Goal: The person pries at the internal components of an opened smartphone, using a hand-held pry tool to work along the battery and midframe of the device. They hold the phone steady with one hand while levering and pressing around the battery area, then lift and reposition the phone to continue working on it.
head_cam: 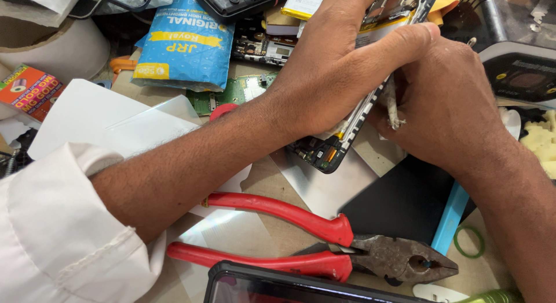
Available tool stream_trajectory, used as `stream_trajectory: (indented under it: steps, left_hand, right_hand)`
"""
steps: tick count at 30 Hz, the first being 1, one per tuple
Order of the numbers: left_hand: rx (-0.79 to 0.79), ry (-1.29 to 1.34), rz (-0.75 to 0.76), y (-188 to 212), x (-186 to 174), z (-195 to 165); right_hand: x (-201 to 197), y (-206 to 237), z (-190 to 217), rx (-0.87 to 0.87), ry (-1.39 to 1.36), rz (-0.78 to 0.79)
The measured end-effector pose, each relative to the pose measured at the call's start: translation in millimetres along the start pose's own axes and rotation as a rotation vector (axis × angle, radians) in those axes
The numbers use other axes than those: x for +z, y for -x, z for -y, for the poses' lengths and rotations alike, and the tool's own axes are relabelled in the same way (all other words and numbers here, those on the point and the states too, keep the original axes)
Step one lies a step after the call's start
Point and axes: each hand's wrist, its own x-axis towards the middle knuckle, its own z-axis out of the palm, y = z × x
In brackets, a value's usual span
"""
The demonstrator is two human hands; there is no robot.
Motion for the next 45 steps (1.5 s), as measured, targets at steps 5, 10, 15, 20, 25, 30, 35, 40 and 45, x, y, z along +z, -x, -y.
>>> stream_trajectory:
  steps: [5, 10, 15, 20, 25, 30, 35, 40, 45]
  left_hand:
    - [0.006, 0.003, -0.002, -0.2, -0.3, -0.7]
    - [0.005, 0.005, -0.003, 0.6, -0.9, -1.5]
    - [0.012, -0.028, -0.004, 0.3, -1.6, -2.3]
    - [0.004, -0.051, 0.006, 0.6, -2.6, -2.8]
    - [0.037, -0.029, -0.01, 1.4, -3.3, -6.8]
    - [-0.073, -0.045, -0.039, 1.5, -2.4, -16.3]
    - [-0.239, 0.061, -0.086, -2.4, -5.5, -29.3]
    - [-0.392, 0.378, -0.11, -7.6, -10.0, -40.2]
    - [-0.492, 0.667, -0.146, -11.2, -10.8, -41.6]
  right_hand:
    - [1.1, 0.1, -1.2, -0.017, 0.011, -0.011]
    - [2.0, 0.5, -2.2, -0.02, 0.019, -0.005]
    - [2.6, 0.8, -3.1, -0.017, 0.027, -0.006]
    - [2.3, 1.1, -2.3, -0.015, 0.019, -0.011]
    - [0.4, -0.2, 0.2, -0.028, 0.005, -0.019]
    - [-1.8, -1.7, 5.5, 0.0, -0.039, -0.044]
    - [-6.0, -6.7, 17.6, 0.132, -0.162, -0.002]
    - [-13.6, -12.9, 29.0, 0.2, -0.23, -0.005]
    - [-13.4, -11.9, 30.0, 0.127, -0.329, -0.128]
